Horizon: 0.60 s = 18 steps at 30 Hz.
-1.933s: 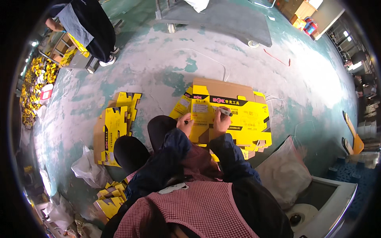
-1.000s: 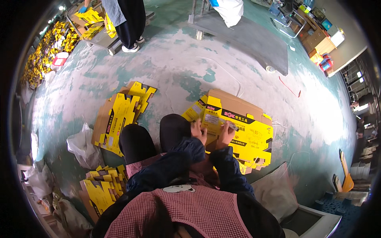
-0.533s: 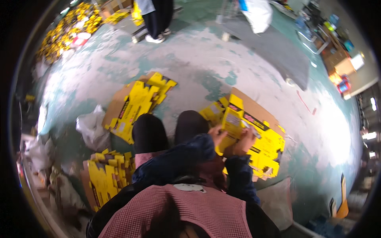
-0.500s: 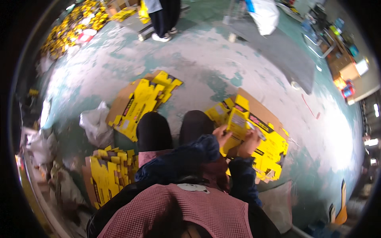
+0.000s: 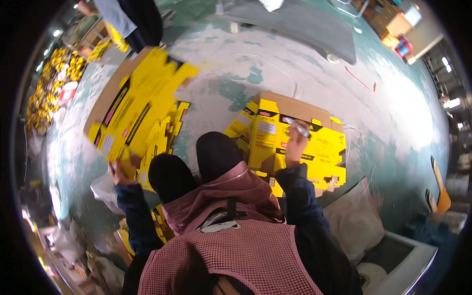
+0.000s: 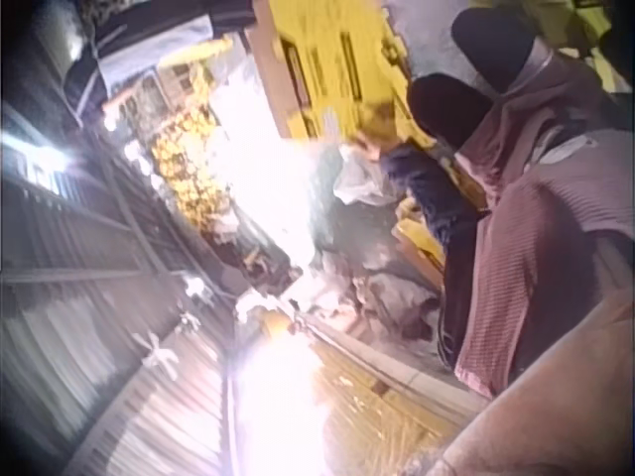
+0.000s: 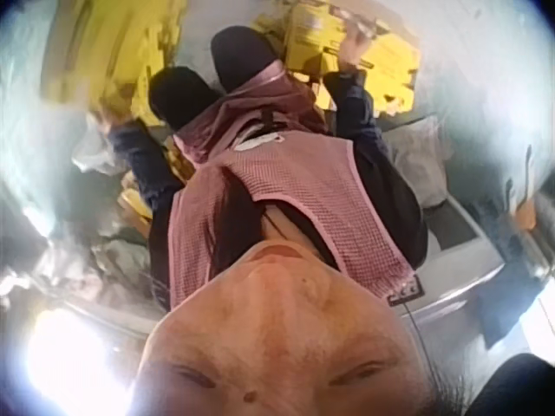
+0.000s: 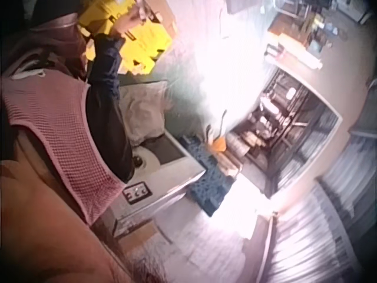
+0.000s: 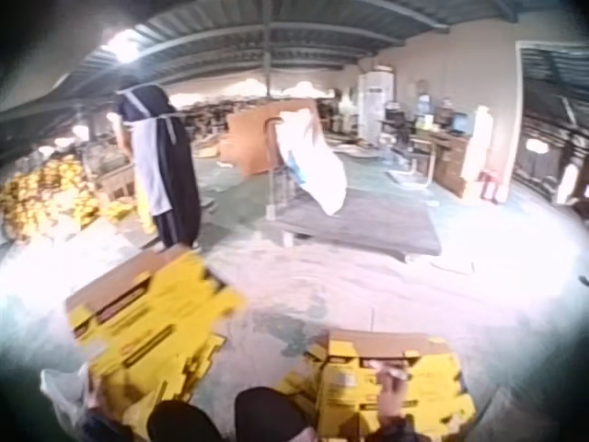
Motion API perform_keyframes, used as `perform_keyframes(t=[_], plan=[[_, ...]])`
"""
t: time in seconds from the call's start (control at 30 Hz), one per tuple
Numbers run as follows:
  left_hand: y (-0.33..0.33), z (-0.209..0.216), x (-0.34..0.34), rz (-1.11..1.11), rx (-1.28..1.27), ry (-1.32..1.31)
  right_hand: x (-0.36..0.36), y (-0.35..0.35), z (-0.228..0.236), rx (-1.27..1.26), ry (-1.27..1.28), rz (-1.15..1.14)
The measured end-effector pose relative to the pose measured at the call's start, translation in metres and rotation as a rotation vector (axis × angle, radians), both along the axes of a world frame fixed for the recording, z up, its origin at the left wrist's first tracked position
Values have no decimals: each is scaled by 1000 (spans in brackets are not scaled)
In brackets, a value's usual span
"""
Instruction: Marking checklists on cardboard boxes with a marker and sorting them.
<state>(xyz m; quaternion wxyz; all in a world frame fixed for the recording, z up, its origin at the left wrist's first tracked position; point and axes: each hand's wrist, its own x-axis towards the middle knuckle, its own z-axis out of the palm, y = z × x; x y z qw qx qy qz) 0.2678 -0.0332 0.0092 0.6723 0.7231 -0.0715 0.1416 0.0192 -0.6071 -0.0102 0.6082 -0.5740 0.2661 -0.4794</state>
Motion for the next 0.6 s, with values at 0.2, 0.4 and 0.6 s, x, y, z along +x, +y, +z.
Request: perform_keyframes(t=[0.2, 0.4, 0.6], plan=[[91, -76, 30, 204, -250, 345, -7, 2, -41, -18, 280, -45], [69, -94, 64, 229, -13, 247, -1, 8, -57, -57, 330, -129], [-283, 21, -42, -341, 51, 92, -12, -5, -80, -152, 424, -214]])
